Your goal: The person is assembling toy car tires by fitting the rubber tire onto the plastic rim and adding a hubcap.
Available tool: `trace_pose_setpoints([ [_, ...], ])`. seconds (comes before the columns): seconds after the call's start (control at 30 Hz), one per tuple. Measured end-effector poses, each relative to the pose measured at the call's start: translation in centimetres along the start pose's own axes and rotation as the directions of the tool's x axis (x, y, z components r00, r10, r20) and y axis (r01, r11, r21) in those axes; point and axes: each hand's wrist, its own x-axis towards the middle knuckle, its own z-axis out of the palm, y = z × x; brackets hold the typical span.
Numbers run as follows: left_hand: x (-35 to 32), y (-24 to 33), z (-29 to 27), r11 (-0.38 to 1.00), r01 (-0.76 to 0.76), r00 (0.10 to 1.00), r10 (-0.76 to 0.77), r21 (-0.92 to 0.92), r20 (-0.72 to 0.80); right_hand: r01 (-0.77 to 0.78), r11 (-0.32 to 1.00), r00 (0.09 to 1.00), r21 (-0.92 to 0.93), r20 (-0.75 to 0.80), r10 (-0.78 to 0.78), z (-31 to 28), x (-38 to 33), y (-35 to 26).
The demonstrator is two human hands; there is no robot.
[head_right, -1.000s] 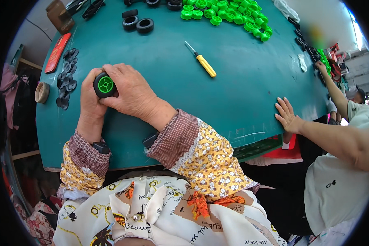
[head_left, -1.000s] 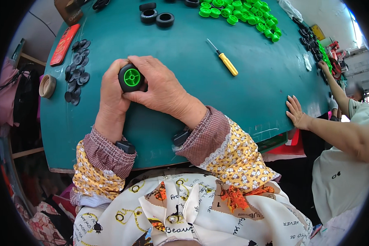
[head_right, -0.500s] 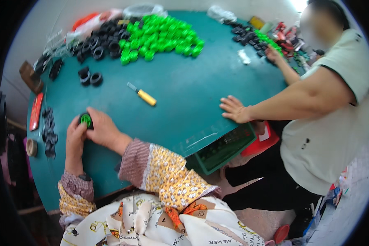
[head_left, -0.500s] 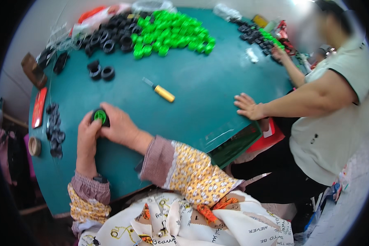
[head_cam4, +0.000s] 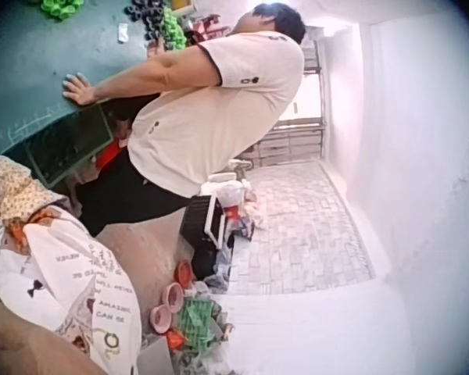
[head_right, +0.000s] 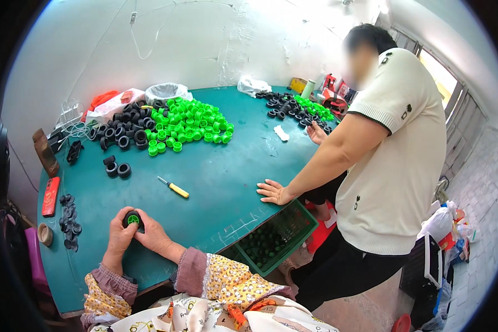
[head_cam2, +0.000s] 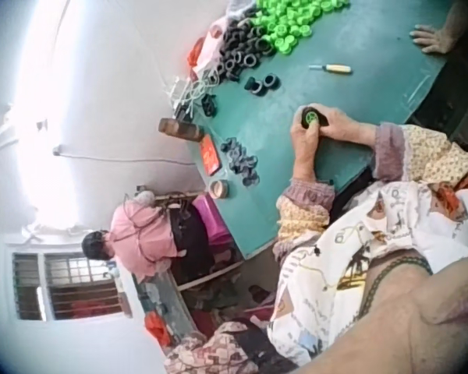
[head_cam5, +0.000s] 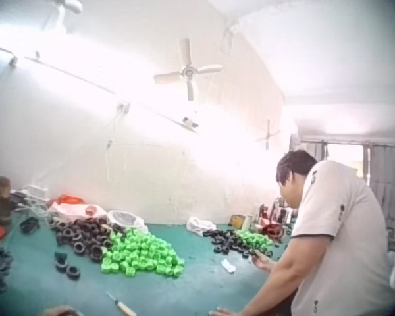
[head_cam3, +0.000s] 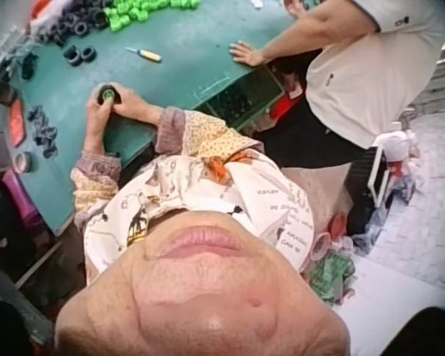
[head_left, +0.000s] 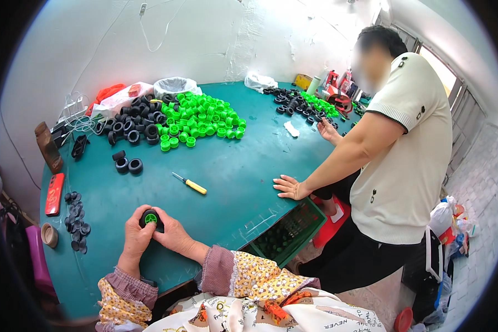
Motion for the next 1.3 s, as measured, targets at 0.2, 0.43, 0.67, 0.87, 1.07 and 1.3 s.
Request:
trace_pose_setpoints([
  [0.2,0.0,0.3,-0.8,0.989,0.08,0.995,-0.087,-0.125,-0.05,-0.197,0.834,0.977,0.515,0.179,0.12,-0.7,1.4,1.2],
  [0.43,0.4,0.9,-1.8,0.965,0.081,0.988,-0.111,-0.25,-0.11,-0.223,0.826,0.971,0.518,0.194,0.141,0.2,2.8,-0.2],
  [0.67,-0.2,1.2,-4.1,0.961,0.252,0.96,-0.234,-0.112,0.152,-0.094,0.981,0.968,0.167,0.248,0.05,-0.6,4.1,-0.5],
  [0.87,1.0,0.1,-2.6,0.935,0.13,0.958,-0.204,-0.329,-0.201,-0.02,0.941,0.998,0.338,0.07,-0.004,1.7,6.4,-0.8],
  [1.07,1.1,-1.6,-3.3,0.979,0.159,0.945,-0.189,-0.131,-0.267,-0.159,0.951,0.979,0.265,0.17,0.116,3.5,7.6,0.7],
  [1.3,0.1,-1.1,-5.0,0.76,0.282,0.886,-0.441,-0.586,-0.145,-0.485,0.684,0.859,0.545,0.442,0.257,2.7,7.6,0.0],
])
